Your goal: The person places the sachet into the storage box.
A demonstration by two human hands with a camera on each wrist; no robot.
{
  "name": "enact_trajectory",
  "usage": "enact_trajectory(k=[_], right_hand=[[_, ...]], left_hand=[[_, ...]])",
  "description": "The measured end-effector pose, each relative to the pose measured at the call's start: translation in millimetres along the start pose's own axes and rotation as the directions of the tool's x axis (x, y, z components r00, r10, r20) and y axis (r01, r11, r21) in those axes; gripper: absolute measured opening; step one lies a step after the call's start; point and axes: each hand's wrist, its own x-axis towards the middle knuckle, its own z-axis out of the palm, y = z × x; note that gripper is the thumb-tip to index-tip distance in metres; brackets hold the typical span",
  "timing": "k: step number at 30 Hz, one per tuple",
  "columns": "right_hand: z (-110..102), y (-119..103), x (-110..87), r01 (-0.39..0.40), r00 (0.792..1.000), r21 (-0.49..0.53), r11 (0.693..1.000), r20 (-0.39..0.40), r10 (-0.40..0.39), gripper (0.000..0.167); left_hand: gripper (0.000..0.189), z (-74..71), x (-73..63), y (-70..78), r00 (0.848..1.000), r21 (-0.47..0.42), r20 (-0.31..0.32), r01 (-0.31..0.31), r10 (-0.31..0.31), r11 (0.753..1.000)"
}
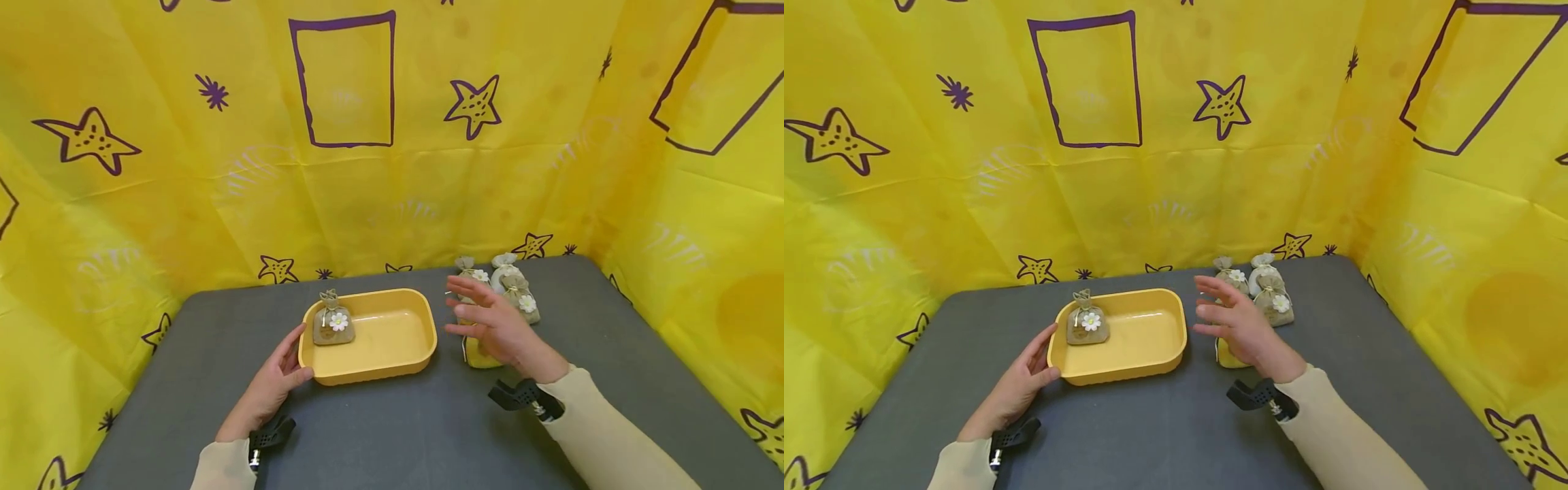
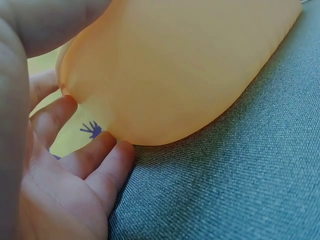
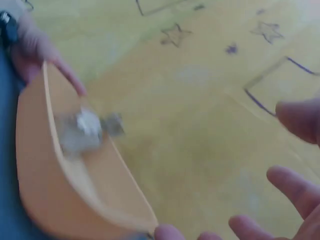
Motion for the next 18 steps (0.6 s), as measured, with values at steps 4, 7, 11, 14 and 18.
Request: enact_trajectory(k=[4,7,11,14,18], right_hand=[[-42,-9,-27.7,0.016,1.0,-0.056,0.998,0.006,-0.015,0.055],[-69,-8,-45.3,0.024,1.0,-0.114,0.993,0.02,-0.022,0.053],[-95,4,-62.5,-0.019,0.999,-0.186,0.982,0.035,0.026,0.057],[-107,19,-68.8,-0.089,0.994,-0.204,0.975,0.051,0.101,0.064],[-114,37,-67.5,-0.161,0.983,-0.182,0.97,0.052,0.173,0.07]], left_hand=[[0.082,-2.4,0.2,1.2,1.0,-0.009,0.011,-0.021,0.022,1.0],[0.082,-3.8,-0.1,2.1,0.999,-0.004,0.016,-0.032,0.032,0.999],[0.082,-4.0,-0.2,1.1,0.999,0.003,0.014,-0.03,0.03,1.0],[0.082,-3.0,0.7,-0.7,0.999,-0.003,0.019,-0.031,0.031,1.0],[0.082,-0.9,1.8,-1.9,0.999,-0.007,0.023,-0.03,0.03,1.0]])
